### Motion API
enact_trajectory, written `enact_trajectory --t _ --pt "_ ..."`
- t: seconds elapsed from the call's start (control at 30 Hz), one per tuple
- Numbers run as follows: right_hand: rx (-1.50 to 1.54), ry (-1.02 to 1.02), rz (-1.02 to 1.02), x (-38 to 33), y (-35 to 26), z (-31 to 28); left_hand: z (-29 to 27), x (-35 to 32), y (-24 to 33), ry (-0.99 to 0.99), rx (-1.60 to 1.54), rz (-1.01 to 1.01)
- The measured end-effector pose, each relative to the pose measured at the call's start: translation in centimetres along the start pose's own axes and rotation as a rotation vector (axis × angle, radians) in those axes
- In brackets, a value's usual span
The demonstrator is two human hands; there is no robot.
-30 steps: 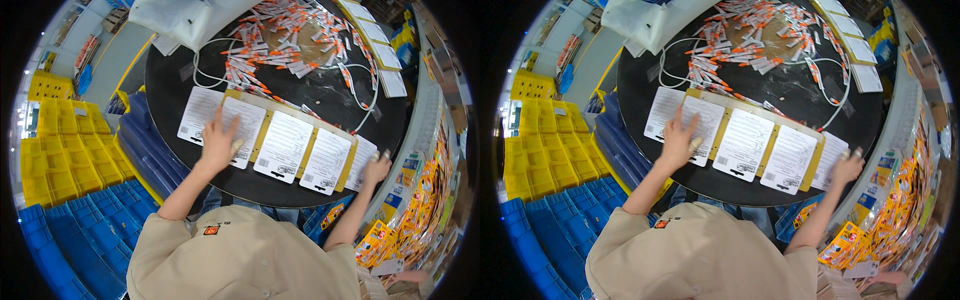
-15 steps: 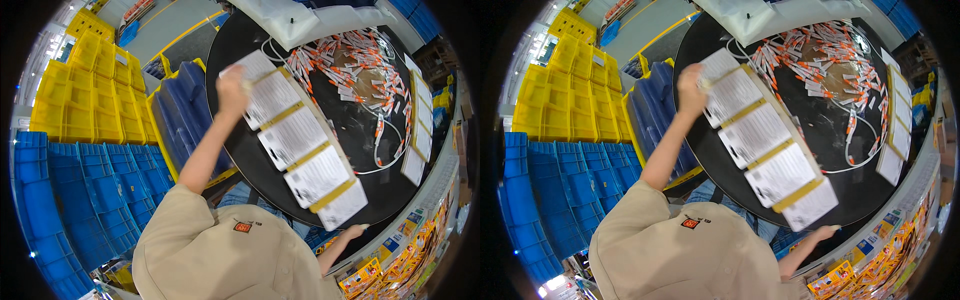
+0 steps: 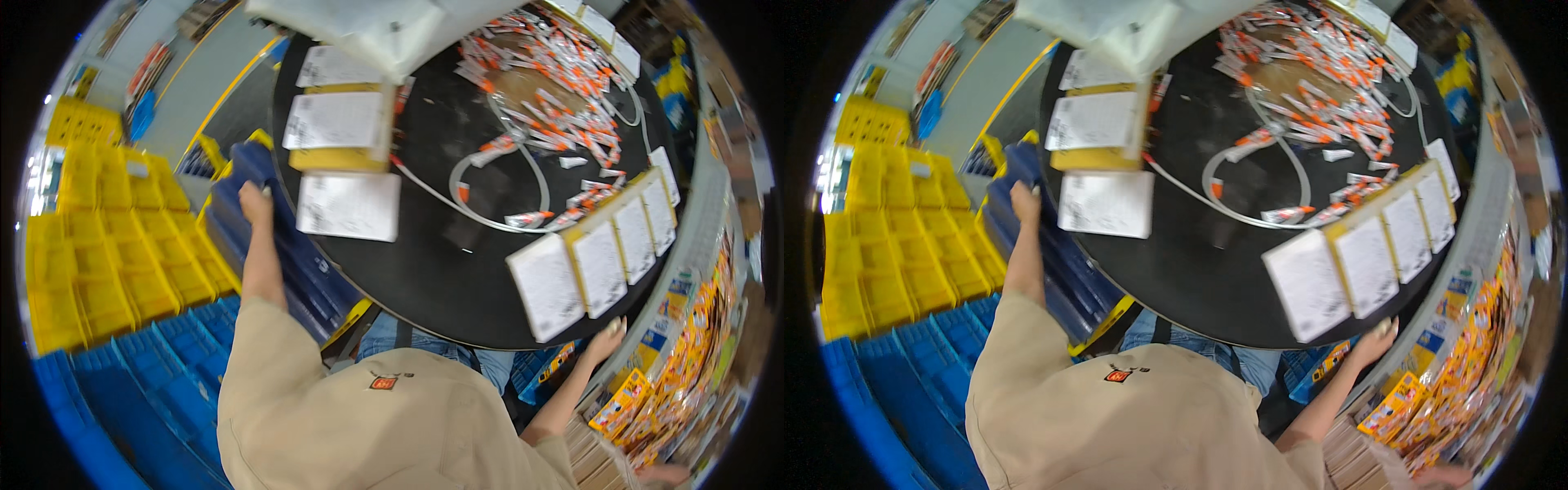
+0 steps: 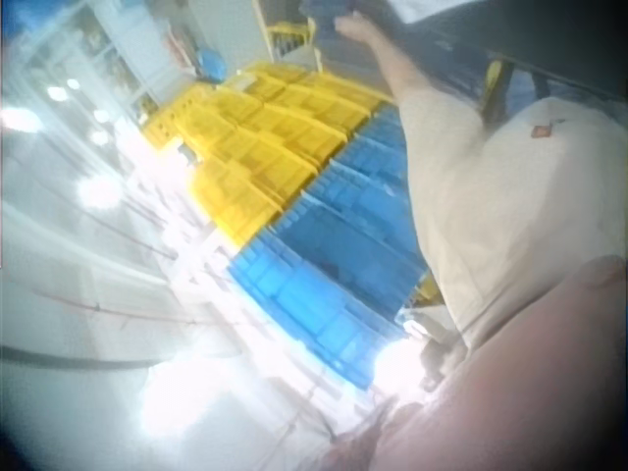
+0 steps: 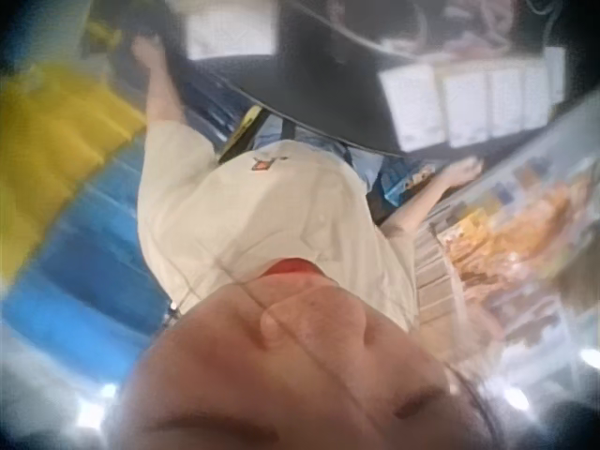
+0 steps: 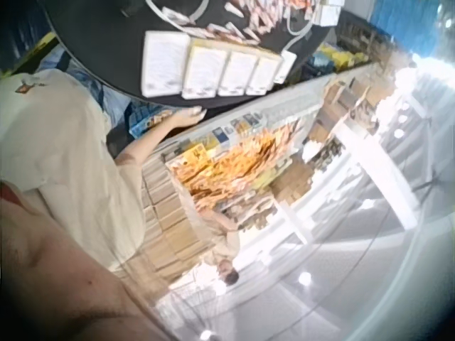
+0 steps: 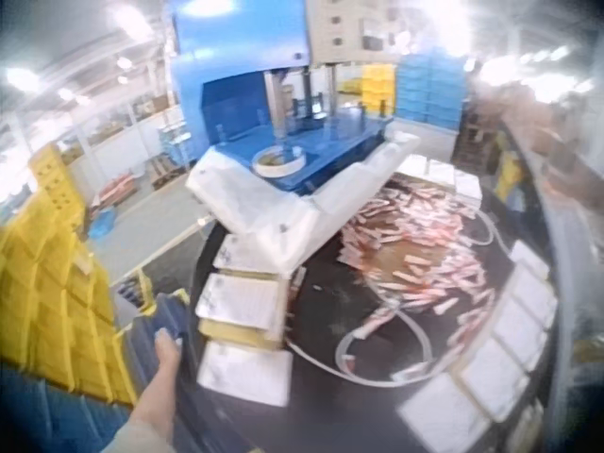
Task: The person repeatedly places small orange-handled knives into a yellow cardboard packaging tray, then flips the tray to show the back and sets it aside. The process is repeated multiple times with new trays.
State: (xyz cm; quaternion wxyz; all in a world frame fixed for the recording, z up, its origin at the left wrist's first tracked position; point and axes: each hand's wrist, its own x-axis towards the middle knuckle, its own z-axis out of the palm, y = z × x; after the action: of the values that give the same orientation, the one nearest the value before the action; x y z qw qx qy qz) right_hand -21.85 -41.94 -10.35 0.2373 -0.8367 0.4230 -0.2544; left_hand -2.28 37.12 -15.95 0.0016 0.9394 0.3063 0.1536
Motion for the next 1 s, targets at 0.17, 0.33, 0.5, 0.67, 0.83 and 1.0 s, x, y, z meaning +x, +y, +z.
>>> enact_trajectory --t 0.17,0.33,0.5,0.67,0.83,1.0 --pt "-0.016 -0.036 0.404 3.8 4.5 5.2 0.2 0.5 -1.8 -0.007 0.037 0.140" --pt "-0.039 -0.080 0.450 -7.9 1.8 4.5 0.1 1.1 -1.6 -0.042 0.103 0.240" --pt "0.156 0.018 0.458 -18.6 -2.6 5.0 -0.8 0.1 -1.3 -0.041 0.026 0.254" --pt "0.230 -0.066 0.232 -17.7 -7.1 1.9 -4.4 -0.6 -2.7 0.025 -0.114 -0.056" --pt "-0.440 -0.417 -0.757 -9.2 -13.5 -4.0 -9.3 -1.0 -1.3 0.028 -1.136 -0.156" --pt "0.347 -0.646 -0.779 -10.9 -16.5 -3.0 -15.8 -3.2 4.5 -0.275 -1.512 -0.277"
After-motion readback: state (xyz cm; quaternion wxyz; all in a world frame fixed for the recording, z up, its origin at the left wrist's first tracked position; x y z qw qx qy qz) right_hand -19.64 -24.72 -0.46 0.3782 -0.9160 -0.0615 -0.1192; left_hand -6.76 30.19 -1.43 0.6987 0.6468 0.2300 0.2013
